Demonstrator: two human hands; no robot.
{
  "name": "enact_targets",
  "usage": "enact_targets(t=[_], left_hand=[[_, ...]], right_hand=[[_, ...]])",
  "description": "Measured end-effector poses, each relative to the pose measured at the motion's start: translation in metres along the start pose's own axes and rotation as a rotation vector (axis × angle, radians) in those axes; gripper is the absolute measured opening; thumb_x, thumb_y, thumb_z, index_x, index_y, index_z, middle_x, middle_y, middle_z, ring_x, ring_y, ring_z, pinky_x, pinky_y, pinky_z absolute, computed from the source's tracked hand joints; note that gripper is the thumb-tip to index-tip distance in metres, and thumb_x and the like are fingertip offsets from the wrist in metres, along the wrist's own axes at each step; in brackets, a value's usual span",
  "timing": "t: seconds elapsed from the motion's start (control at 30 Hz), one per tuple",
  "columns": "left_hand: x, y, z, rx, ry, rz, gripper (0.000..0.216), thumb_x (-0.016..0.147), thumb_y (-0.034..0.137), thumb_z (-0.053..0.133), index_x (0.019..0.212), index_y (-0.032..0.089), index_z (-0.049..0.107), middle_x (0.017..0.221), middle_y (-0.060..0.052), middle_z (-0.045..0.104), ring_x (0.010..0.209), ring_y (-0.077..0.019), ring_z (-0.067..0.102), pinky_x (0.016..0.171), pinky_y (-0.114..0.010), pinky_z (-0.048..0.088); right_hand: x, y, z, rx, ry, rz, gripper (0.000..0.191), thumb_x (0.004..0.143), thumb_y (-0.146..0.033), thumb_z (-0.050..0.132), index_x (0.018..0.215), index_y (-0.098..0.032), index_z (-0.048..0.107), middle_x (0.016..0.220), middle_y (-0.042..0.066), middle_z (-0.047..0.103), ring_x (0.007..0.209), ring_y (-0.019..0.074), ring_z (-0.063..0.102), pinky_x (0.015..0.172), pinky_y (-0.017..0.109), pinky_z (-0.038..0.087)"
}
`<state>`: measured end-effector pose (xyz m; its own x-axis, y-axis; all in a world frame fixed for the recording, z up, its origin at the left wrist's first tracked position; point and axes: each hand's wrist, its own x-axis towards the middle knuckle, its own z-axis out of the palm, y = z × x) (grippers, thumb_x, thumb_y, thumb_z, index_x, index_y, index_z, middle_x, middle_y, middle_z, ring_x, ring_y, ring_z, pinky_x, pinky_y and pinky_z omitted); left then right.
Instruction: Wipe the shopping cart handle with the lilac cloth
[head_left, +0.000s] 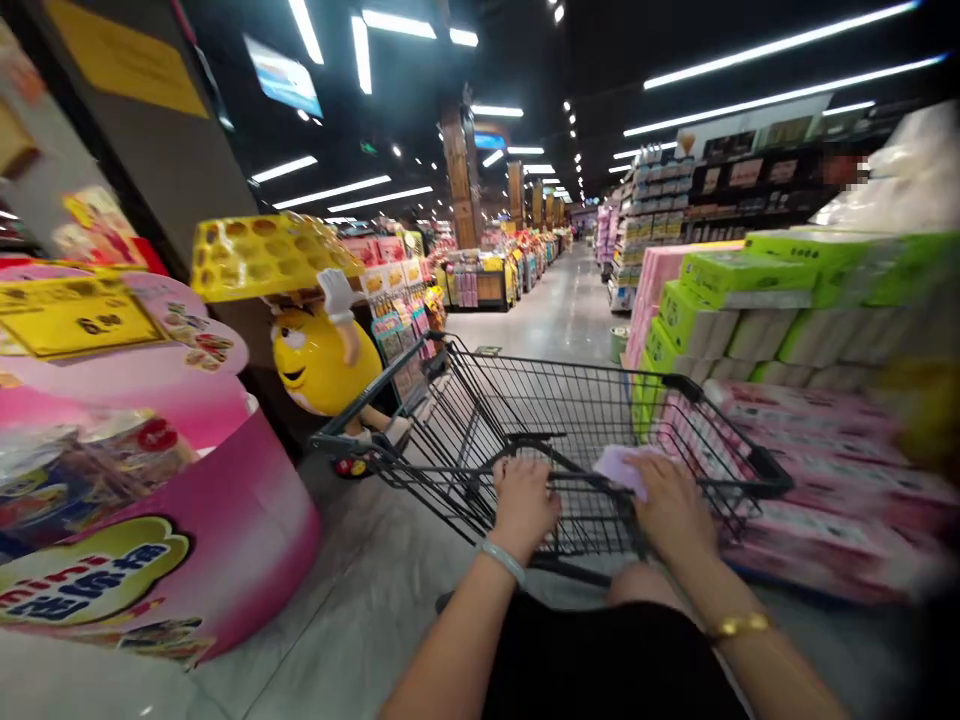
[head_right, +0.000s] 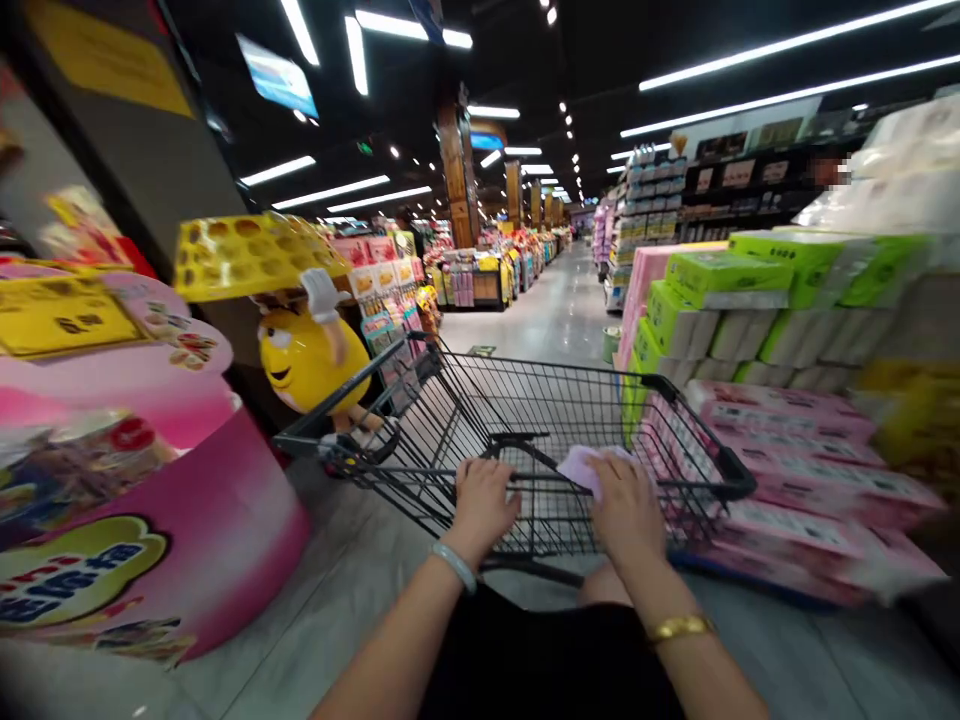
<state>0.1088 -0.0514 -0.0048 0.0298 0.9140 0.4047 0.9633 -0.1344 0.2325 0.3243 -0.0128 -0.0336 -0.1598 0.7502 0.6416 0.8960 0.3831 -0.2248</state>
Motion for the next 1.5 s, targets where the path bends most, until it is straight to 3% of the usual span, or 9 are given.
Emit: enact_targets(t=[0.2, 0.4, 0.53, 0.67, 0.8, 0.9, 1.03, 1.27, 1.5], left_hand=[[0.002, -0.006, -0.001, 0.037, 0.034, -0.018, 0.01, 0.086, 0.028, 0.061, 0.094, 0.024, 0.064, 0.101, -0.005, 0.067, 0.107, -0.0253, 0.054, 0.111, -0.047, 0.026], [0.004, -0.001, -0.003, 0.039, 0.018, -0.024, 0.012, 0.086, 0.03, 0.061, 0.095, 0.022, 0.065, 0.1, -0.006, 0.067, 0.108, -0.026, 0.056, 0.114, -0.05, 0.024], [0.01, 0.02, 0.006, -0.05, -0.003, 0.063, 0.031, 0.085, 0.04, 0.067, 0.111, 0.023, 0.065, 0.115, -0.007, 0.069, 0.125, -0.0302, 0.052, 0.12, -0.057, 0.011], [0.012, 0.029, 0.016, -0.094, -0.03, 0.118, 0.027, 0.084, 0.035, 0.067, 0.11, 0.027, 0.065, 0.107, -0.002, 0.071, 0.111, -0.0257, 0.059, 0.118, -0.053, 0.02], [0.011, 0.03, 0.019, -0.054, 0.019, 0.104, 0.022, 0.081, 0.032, 0.069, 0.103, 0.026, 0.065, 0.101, -0.002, 0.069, 0.105, -0.0251, 0.059, 0.114, -0.05, 0.025], [0.01, 0.033, 0.02, -0.006, 0.048, 0.089, 0.02, 0.08, 0.033, 0.07, 0.096, 0.024, 0.064, 0.1, -0.004, 0.067, 0.104, -0.0261, 0.057, 0.112, -0.051, 0.027], [0.009, 0.032, 0.022, 0.016, 0.072, 0.128, 0.023, 0.081, 0.03, 0.068, 0.103, 0.024, 0.063, 0.103, -0.004, 0.066, 0.106, -0.026, 0.056, 0.112, -0.048, 0.028], [0.01, 0.03, 0.024, 0.023, 0.071, 0.143, 0.022, 0.08, 0.031, 0.069, 0.1, 0.024, 0.064, 0.104, -0.005, 0.065, 0.106, -0.0263, 0.055, 0.11, -0.048, 0.028], [0.015, 0.024, 0.02, -0.028, 0.012, 0.164, 0.017, 0.082, 0.033, 0.068, 0.095, 0.025, 0.063, 0.098, -0.002, 0.066, 0.105, -0.0254, 0.054, 0.108, -0.048, 0.027]], right_hand=[[-0.005, -0.036, -0.007, 0.128, -0.128, -0.162, 0.06, 0.083, -0.002, 0.048, 0.137, -0.023, 0.06, 0.141, 0.006, 0.059, 0.136, 0.0276, 0.042, 0.117, 0.044, 0.036], [-0.017, -0.001, -0.01, 0.087, -0.018, 0.03, 0.051, 0.084, -0.002, 0.046, 0.129, -0.018, 0.064, 0.139, 0.011, 0.056, 0.135, 0.0297, 0.044, 0.118, 0.048, 0.036], [-0.026, -0.01, -0.002, 0.099, 0.024, 0.028, 0.054, 0.084, -0.012, 0.056, 0.138, -0.019, 0.057, 0.148, 0.014, 0.047, 0.143, 0.0359, 0.035, 0.118, 0.055, 0.036], [-0.026, 0.002, 0.004, 0.162, -0.013, -0.059, 0.058, 0.083, -0.01, 0.052, 0.138, -0.028, 0.056, 0.148, 0.008, 0.048, 0.142, 0.0314, 0.04, 0.114, 0.051, 0.043], [-0.023, 0.035, 0.002, 0.152, 0.055, 0.023, 0.053, 0.082, -0.01, 0.05, 0.132, -0.025, 0.061, 0.137, 0.01, 0.056, 0.129, 0.0316, 0.052, 0.11, 0.052, 0.046], [-0.026, 0.023, 0.004, 0.133, 0.112, 0.039, 0.05, 0.085, -0.017, 0.055, 0.135, -0.023, 0.058, 0.14, 0.013, 0.053, 0.135, 0.0352, 0.046, 0.112, 0.056, 0.043], [-0.031, 0.001, 0.005, 0.169, 0.029, -0.057, 0.051, 0.09, -0.024, 0.058, 0.14, -0.023, 0.057, 0.155, 0.012, 0.042, 0.147, 0.0352, 0.032, 0.116, 0.056, 0.039], [-0.029, 0.035, 0.003, 0.183, 0.145, 0.134, 0.038, 0.094, -0.016, 0.049, 0.126, -0.02, 0.07, 0.147, 0.014, 0.052, 0.137, 0.03, 0.046, 0.113, 0.056, 0.042], [-0.025, 0.024, 0.002, 0.263, 0.032, 0.002, 0.04, 0.089, -0.012, 0.054, 0.12, -0.026, 0.074, 0.145, 0.008, 0.056, 0.137, 0.0281, 0.045, 0.115, 0.051, 0.041]])
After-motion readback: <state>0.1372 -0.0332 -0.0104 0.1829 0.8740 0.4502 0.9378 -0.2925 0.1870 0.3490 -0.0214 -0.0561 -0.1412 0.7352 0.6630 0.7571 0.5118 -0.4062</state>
